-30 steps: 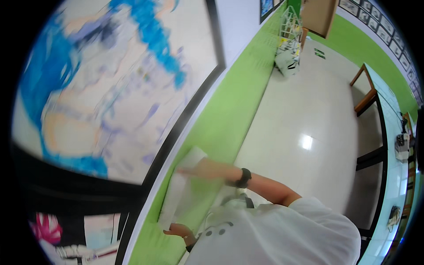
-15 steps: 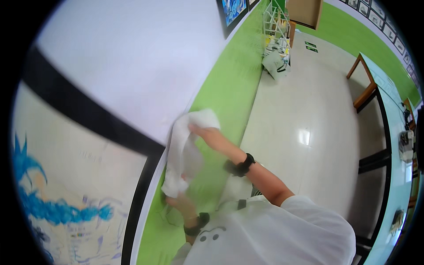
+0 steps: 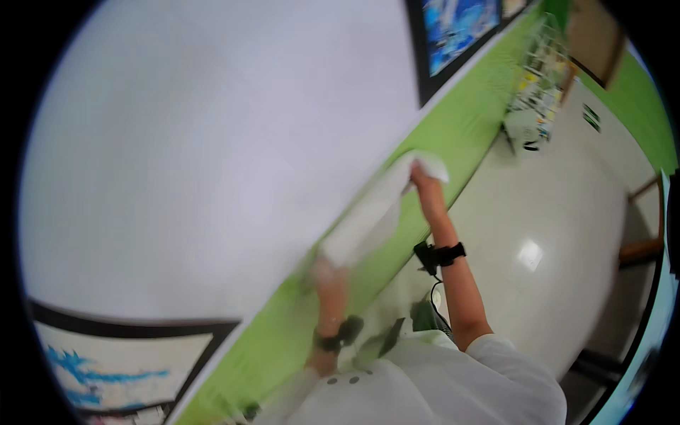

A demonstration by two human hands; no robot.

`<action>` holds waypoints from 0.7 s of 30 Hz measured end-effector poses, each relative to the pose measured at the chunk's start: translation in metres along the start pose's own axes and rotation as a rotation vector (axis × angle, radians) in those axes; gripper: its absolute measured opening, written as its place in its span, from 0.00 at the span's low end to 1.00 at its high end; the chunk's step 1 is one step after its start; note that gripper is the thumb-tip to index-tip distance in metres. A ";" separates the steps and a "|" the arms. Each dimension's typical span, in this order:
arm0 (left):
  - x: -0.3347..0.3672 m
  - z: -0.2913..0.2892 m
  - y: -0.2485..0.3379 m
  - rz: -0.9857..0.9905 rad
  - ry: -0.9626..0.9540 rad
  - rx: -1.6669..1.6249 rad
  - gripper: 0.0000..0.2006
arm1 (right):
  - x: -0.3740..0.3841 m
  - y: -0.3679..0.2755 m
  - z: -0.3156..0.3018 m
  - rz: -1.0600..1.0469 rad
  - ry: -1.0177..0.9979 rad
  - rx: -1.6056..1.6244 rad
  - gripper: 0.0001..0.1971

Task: The person wipes a chalkboard, the frame of large wall posters, a tabletop, and a green wall with a white cloth.

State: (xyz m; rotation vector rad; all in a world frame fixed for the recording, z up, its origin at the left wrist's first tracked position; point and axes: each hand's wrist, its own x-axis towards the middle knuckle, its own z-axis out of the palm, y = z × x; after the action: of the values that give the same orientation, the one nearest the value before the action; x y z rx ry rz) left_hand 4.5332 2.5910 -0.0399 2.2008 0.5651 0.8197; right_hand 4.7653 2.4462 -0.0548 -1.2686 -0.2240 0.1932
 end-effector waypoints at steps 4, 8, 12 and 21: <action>0.008 -0.038 0.035 -0.271 -0.465 0.012 0.17 | -0.018 0.025 -0.008 0.112 -0.059 0.421 0.13; -0.054 -0.081 -0.036 -0.380 -0.318 0.084 0.15 | -0.099 0.033 0.045 0.349 -0.238 0.503 0.15; -0.128 -0.179 -0.077 -0.490 0.156 0.266 0.13 | -0.139 0.039 0.112 0.612 -0.442 0.523 0.19; -0.224 -0.439 -0.199 -0.394 0.813 0.543 0.14 | -0.309 -0.034 0.326 0.552 -1.369 -0.176 0.28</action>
State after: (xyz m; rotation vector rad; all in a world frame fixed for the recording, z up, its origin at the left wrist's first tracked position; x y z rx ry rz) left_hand 4.0405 2.7918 -0.0345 2.0088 1.7212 1.4562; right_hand 4.3799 2.6539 0.0504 -1.1580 -1.0660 1.5461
